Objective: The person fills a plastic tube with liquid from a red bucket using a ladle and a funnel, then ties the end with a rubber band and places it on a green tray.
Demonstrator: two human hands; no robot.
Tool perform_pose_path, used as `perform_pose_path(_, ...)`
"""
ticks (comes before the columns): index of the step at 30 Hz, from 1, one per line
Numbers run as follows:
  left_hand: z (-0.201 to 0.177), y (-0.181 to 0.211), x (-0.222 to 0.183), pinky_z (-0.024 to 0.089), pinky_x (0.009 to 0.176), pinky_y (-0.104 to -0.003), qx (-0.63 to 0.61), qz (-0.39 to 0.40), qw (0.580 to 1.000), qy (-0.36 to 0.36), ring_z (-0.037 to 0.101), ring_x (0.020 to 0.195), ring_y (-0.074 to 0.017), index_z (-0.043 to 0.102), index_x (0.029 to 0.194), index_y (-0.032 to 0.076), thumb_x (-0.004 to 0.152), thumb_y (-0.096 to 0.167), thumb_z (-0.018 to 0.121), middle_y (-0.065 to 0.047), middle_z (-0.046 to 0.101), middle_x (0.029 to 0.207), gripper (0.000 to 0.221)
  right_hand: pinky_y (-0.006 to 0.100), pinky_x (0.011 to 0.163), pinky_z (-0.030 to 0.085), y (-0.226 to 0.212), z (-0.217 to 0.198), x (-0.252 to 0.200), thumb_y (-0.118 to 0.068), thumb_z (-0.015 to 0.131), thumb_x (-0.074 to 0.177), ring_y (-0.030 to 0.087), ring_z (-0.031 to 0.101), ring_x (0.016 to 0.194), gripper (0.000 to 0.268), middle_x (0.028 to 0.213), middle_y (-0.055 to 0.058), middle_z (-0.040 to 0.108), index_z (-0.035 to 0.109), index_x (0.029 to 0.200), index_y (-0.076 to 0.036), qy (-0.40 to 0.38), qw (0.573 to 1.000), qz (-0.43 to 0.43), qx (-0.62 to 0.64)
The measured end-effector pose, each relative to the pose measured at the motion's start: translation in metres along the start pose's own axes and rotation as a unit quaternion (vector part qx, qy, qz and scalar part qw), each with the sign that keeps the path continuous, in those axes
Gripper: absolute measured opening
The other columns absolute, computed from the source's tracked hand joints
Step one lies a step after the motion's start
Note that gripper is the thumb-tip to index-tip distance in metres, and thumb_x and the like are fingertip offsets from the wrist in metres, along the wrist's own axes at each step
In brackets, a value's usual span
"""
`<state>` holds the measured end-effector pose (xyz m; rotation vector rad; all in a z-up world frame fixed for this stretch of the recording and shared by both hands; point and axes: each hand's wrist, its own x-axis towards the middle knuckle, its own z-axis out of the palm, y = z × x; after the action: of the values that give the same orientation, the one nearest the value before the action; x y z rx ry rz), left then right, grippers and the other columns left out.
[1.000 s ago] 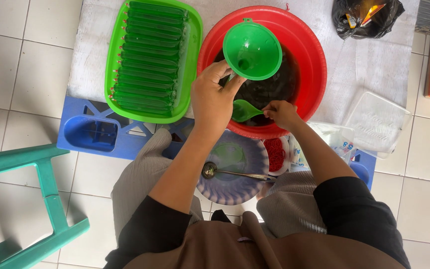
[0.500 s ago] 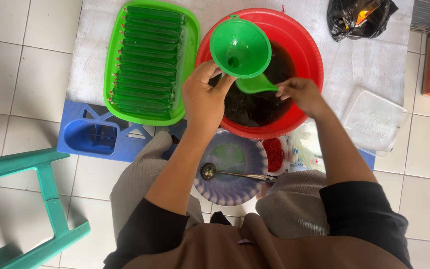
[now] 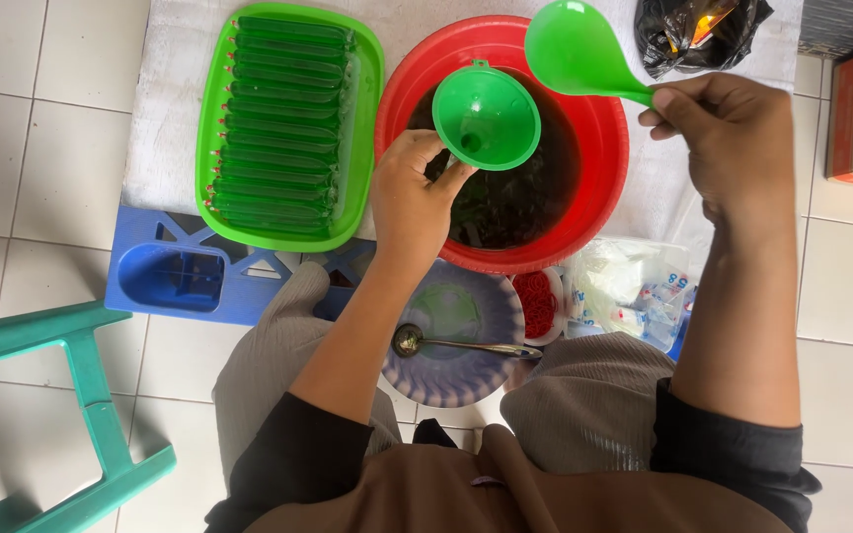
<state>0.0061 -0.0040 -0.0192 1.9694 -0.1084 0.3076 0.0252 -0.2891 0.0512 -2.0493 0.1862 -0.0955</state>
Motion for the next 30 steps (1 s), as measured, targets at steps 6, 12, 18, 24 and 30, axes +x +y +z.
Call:
perform_pose_path(6, 0.003, -0.003, 0.001, 0.055, 0.072, -0.037, -0.006, 0.0, 1.0, 0.01, 0.069, 0.09, -0.0195, 0.078, 0.101, 0.015, 0.087, 0.026, 0.081, -0.003, 0.07, 0.098, 0.018, 0.023, 0.082, 0.054, -0.049, 0.0, -0.034, -0.003, 0.068, 0.115, 0.01, 0.066, 0.085, 0.009, 0.095, 0.007, 0.073, 0.075, 0.112, 0.0, 0.006, 0.989, -0.102, -0.105)
perform_pose_path(12, 0.0, 0.0, 0.002, 0.057, 0.075, -0.035, -0.037, 0.0, 0.999, -0.001, 0.069, 0.091, -0.0175, 0.077, 0.101, 0.017, 0.088, 0.023, 0.081, -0.001, 0.07, 0.096, 0.015, 0.026, 0.084, 0.053, -0.064, 0.006, -0.048, -0.001, 0.072, 0.115, 0.012, 0.065, 0.092, 0.005, 0.102, 0.008, 0.074, 0.076, 0.117, 0.001, -0.004, 0.979, -0.147, -0.141)
perform_pose_path(18, -0.003, 0.001, 0.002, 0.057, 0.073, -0.035, -0.047, 0.025, 0.999, 0.005, 0.069, 0.088, -0.0173, 0.077, 0.101, 0.016, 0.09, 0.022, 0.079, -0.001, 0.069, 0.096, 0.013, 0.028, 0.086, 0.054, -0.071, 0.009, -0.052, 0.002, 0.073, 0.114, 0.016, 0.067, 0.099, 0.006, 0.11, 0.013, 0.076, 0.076, 0.119, 0.003, -0.011, 0.972, -0.183, -0.147)
perform_pose_path(24, -0.002, 0.001, 0.002, 0.058, 0.076, -0.035, -0.05, 0.015, 0.999, 0.008, 0.07, 0.092, -0.018, 0.076, 0.102, 0.016, 0.089, 0.022, 0.079, -0.002, 0.07, 0.099, 0.014, 0.032, 0.093, 0.052, -0.071, 0.008, -0.054, 0.007, 0.077, 0.114, 0.021, 0.068, 0.109, 0.008, 0.117, 0.018, 0.076, 0.076, 0.122, 0.008, -0.013, 0.957, -0.24, -0.165)
perform_pose_path(30, -0.001, -0.001, 0.002, 0.057, 0.074, -0.035, -0.046, 0.023, 0.999, 0.01, 0.069, 0.09, -0.0174, 0.076, 0.101, 0.016, 0.09, 0.024, 0.078, -0.001, 0.069, 0.098, 0.013, 0.035, 0.093, 0.052, -0.069, 0.007, -0.056, 0.008, 0.083, 0.112, 0.025, 0.074, 0.1, 0.01, 0.113, 0.018, 0.078, 0.079, 0.122, 0.007, -0.007, 0.933, -0.294, -0.207)
